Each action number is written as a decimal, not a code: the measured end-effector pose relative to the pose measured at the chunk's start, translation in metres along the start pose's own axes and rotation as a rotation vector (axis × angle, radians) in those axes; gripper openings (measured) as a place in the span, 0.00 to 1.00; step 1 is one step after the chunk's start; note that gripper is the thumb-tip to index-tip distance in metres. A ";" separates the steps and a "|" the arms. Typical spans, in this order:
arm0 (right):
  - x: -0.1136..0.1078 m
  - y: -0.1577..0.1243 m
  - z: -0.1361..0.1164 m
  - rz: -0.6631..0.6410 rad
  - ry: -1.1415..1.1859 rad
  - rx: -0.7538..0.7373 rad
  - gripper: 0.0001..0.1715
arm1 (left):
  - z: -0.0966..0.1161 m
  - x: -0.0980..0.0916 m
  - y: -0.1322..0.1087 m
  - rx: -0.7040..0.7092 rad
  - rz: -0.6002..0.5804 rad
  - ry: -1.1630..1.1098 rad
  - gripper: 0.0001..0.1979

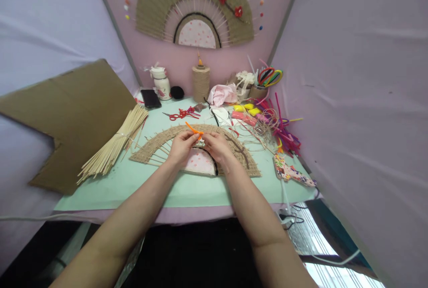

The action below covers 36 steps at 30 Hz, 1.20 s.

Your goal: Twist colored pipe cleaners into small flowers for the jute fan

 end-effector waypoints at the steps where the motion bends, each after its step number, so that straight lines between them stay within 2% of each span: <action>1: 0.000 0.000 0.000 -0.001 0.006 0.000 0.15 | -0.001 0.000 0.000 -0.004 0.003 -0.019 0.11; 4: -0.001 0.002 0.002 0.029 0.024 -0.010 0.15 | -0.005 0.001 -0.002 -0.038 0.036 -0.130 0.10; 8: -0.010 0.002 0.000 0.167 -0.084 -0.104 0.13 | -0.014 0.001 -0.006 -0.144 0.119 -0.328 0.10; 12: -0.015 -0.008 -0.024 0.313 -0.472 -0.354 0.07 | -0.023 0.002 -0.007 -0.242 0.148 -0.458 0.10; 15: -0.002 -0.025 -0.050 0.357 -0.813 -0.627 0.05 | -0.027 0.002 -0.007 -0.296 0.145 -0.477 0.09; 17: 0.006 -0.033 -0.058 0.367 -0.934 -0.734 0.07 | -0.024 0.001 -0.007 -0.269 0.146 -0.429 0.10; 19: 0.001 -0.030 -0.055 0.381 -0.850 -0.656 0.07 | -0.015 -0.002 -0.006 -0.166 0.145 -0.319 0.10; 22: -0.011 -0.015 -0.027 0.338 -0.512 -0.301 0.08 | -0.002 -0.002 -0.006 -0.022 0.130 -0.130 0.11; 24: -0.011 -0.011 -0.013 0.305 -0.384 -0.165 0.10 | 0.001 -0.001 -0.006 -0.001 0.112 -0.060 0.11; 28: -0.015 -0.009 -0.017 0.310 -0.406 -0.222 0.11 | -0.001 -0.004 -0.005 -0.050 0.114 -0.066 0.11; 31: -0.024 -0.004 -0.020 0.303 -0.406 -0.244 0.13 | -0.008 -0.005 -0.006 -0.173 0.122 -0.136 0.12; 33: -0.033 -0.002 -0.023 0.326 -0.399 -0.253 0.17 | -0.013 -0.001 -0.007 -0.254 0.085 -0.151 0.13; 36: -0.038 -0.001 -0.029 0.309 -0.473 -0.268 0.21 | -0.019 0.007 -0.009 -0.310 -0.037 -0.063 0.12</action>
Point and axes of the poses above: each hand's wrist, its own y-axis towards the middle knuckle, its own x-axis out of the palm, z = x × y, the point moved 9 cm from there along y, towards the middle knuckle, and after that the axes turned 15 degrees about -y, right-handed, at the moved point
